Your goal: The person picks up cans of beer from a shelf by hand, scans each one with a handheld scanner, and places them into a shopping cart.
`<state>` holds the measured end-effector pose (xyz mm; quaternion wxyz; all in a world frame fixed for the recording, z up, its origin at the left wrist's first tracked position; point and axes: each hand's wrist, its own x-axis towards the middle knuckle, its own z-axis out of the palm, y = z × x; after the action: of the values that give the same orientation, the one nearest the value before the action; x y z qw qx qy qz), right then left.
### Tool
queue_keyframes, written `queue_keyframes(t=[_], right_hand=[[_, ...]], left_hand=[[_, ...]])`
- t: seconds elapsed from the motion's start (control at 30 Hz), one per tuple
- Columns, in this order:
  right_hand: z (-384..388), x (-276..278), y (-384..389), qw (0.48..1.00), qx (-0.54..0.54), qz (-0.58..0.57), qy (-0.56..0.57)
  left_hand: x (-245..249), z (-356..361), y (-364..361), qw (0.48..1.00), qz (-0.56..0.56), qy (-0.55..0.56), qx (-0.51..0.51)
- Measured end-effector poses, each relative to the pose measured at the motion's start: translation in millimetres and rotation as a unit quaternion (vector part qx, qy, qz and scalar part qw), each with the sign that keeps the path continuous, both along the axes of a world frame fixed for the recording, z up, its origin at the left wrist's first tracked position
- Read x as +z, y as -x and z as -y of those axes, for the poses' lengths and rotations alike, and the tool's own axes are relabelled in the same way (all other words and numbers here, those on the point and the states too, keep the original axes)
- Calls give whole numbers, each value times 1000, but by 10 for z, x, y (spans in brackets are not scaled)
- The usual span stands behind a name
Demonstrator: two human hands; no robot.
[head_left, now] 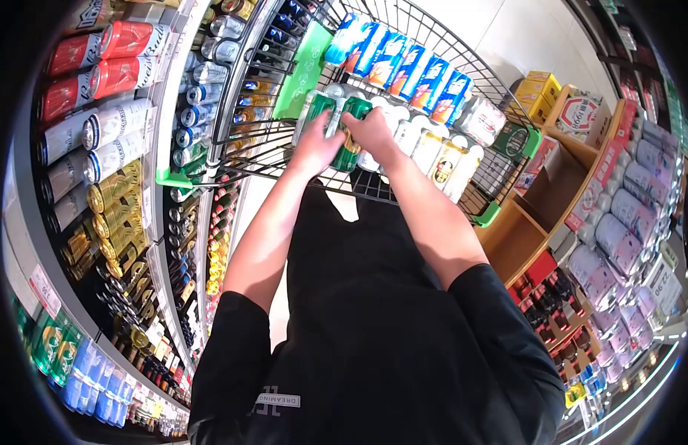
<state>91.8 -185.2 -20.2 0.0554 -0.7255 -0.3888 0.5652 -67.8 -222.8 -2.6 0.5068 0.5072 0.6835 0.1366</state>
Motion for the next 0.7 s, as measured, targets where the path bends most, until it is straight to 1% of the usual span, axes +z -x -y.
queue_keyframes(t=[0.03,0.1,0.13,0.17,0.23,0.3,0.37,0.4,0.57,0.63,0.7], right_hand=[[9,-96,48,1000,16,22,-14],[23,-189,151,999,24,43,-5],[28,-226,187,998,32,58,7],[24,-272,209,996,41,74,17],[42,-355,241,996,49,78,10],[49,-417,276,990,72,119,-12],[41,-456,281,990,73,118,4],[50,-463,291,990,73,116,18],[59,-580,367,991,45,120,37],[51,-573,362,991,50,120,33],[34,-537,342,991,51,116,36]], left_hand=[[-120,10,93,998,-49,-32,28],[-189,-18,158,982,-187,-32,23],[-218,-30,188,978,-210,9,-5],[-260,-40,192,978,-210,11,-5],[-342,-52,184,967,-241,69,-54],[-402,-66,192,967,-240,74,-50],[-414,-74,214,970,-232,43,-55],[-376,-116,210,969,-232,71,-54],[-464,-154,327,972,-216,65,-66],[-444,-205,365,977,-169,118,-61],[-457,-230,408,977,-156,121,-77]])
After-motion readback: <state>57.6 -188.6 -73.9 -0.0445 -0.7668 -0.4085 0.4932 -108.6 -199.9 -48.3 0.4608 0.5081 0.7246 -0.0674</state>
